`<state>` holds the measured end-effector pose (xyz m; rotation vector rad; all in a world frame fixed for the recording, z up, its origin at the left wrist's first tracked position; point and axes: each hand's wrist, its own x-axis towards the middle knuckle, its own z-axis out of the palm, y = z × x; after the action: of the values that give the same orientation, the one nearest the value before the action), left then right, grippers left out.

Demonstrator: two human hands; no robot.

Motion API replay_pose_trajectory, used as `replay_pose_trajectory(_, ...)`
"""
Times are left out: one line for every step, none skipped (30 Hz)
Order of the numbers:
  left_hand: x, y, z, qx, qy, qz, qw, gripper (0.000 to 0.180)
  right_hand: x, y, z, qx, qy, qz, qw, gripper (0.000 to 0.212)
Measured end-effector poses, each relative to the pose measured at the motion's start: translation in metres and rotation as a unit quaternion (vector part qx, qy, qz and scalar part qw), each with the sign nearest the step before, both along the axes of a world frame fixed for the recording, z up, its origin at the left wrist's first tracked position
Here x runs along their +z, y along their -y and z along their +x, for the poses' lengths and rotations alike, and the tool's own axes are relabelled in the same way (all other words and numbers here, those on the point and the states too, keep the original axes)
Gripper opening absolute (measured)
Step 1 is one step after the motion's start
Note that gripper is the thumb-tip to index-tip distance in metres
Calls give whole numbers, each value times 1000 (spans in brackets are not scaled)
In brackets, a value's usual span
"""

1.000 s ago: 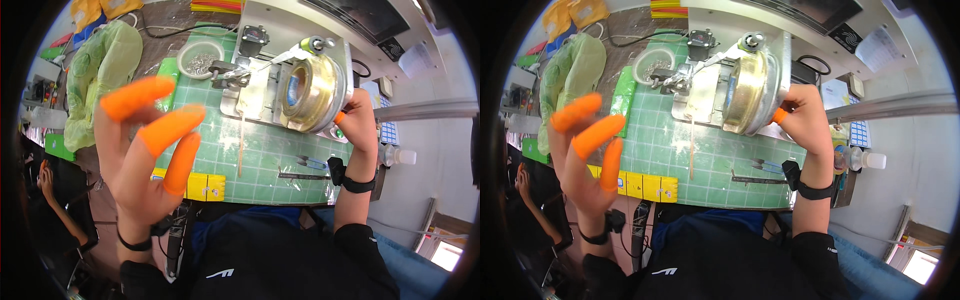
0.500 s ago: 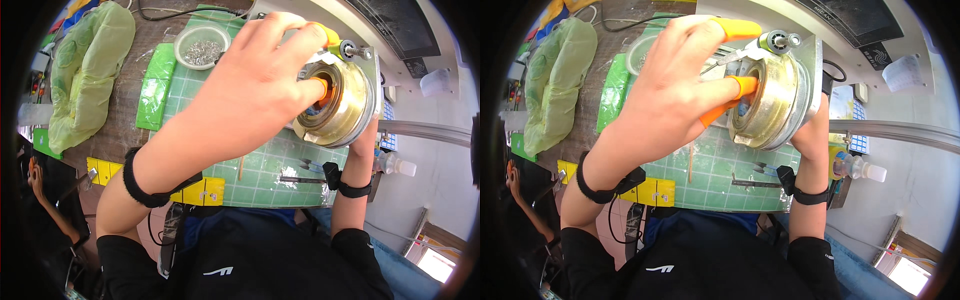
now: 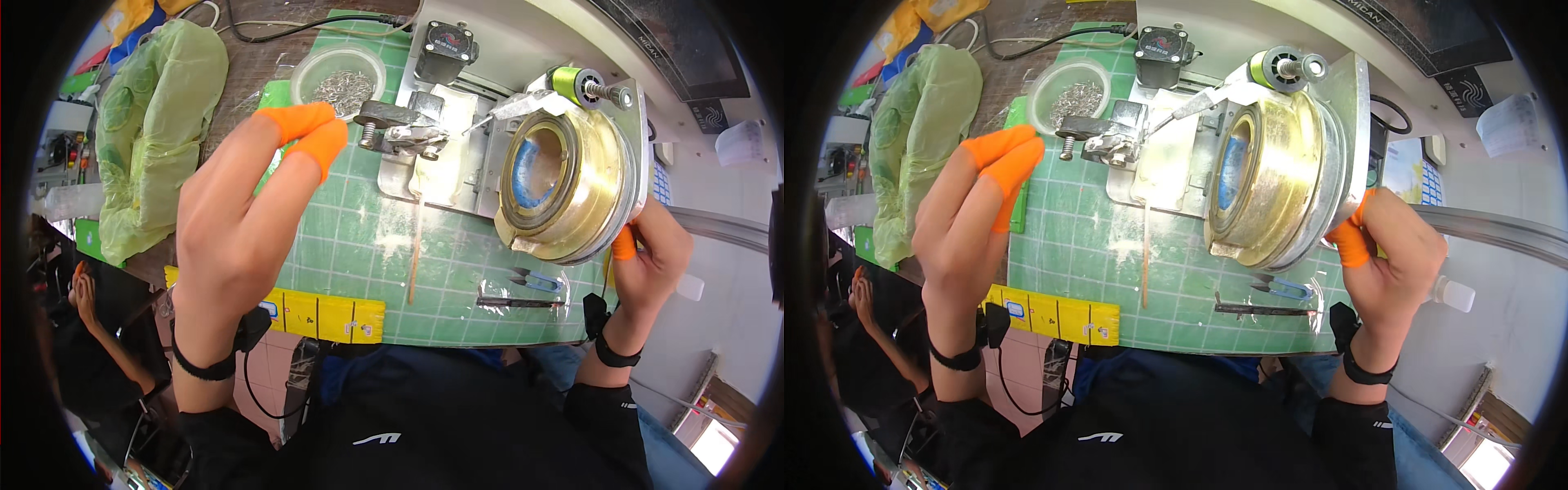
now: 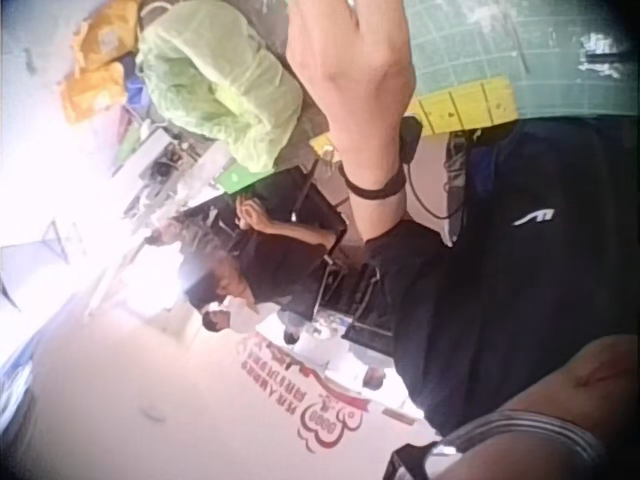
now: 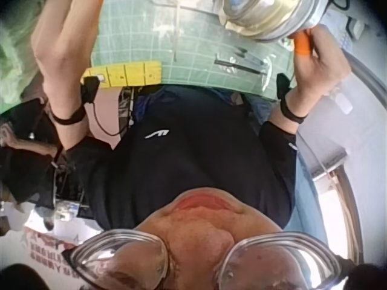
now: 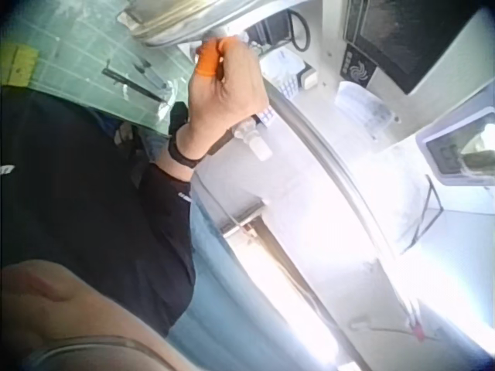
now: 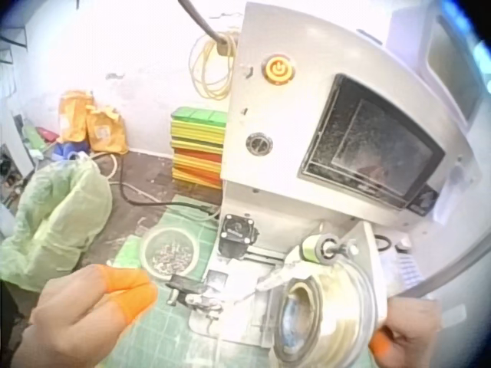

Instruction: Assembling small electronic or mechanical components using adhesive and manual tools.

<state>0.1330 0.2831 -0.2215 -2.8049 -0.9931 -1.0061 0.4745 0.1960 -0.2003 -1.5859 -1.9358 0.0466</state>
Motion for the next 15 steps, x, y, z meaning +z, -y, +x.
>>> replay_pose_trajectory(-4,-5,0,5,-5,27,1000,26,0,-1,-2,1,-2,1,1000,14)
replay_pose_trajectory(-8,-9,0,10,-9,54,998,26,-2,-3,-3,-7,-7,10,1000,14)
replay_pose_trajectory(-10,-10,2,11,-11,54,998,26,-2,-3,-4,-15,-11,18,1000,14)
replay_pose_trajectory(-13,-13,4,17,3,61,998,25,-3,-3,-3,-15,-13,20,1000,14)
replay_pose_trajectory(-15,-15,6,24,16,67,997,24,-4,-2,-2,-19,-10,13,1000,13)
replay_pose_trajectory(-17,-17,8,23,15,68,997,24,-4,-1,-1,-22,-7,7,1000,13)
replay_pose_trajectory(-18,-18,8,31,6,60,998,24,-5,-1,-2,-21,-9,8,1000,13)
replay_pose_trajectory(-18,-19,8,38,-4,52,998,25,-5,-1,-3,-19,-12,4,1000,12)
replay_pose_trajectory(-19,-20,8,39,-6,52,998,25,-6,-2,-4,-16,-16,1,1000,11)
replay_pose_trajectory(-20,-22,10,39,1,56,998,25,-6,-2,-4,-16,-16,0,1000,11)
replay_pose_trajectory(-22,-23,11,40,8,59,997,24,-6,-3,-5,-14,-14,5,1000,12)
replay_pose_trajectory(-22,-22,9,40,7,59,997,24,-6,-3,-6,-11,-12,11,1000,12)
replay_pose_trajectory(-23,-20,9,42,10,18,999,23,-7,-3,-6,-11,-12,11,1000,12)
replay_pose_trajectory(-23,-18,8,45,13,-22,999,22,-7,-2,-7,-15,-8,1,1000,12)
replay_pose_trajectory(-27,-14,8,46,13,-21,999,22,-8,-1,-8,-19,-4,-9,1000,12)
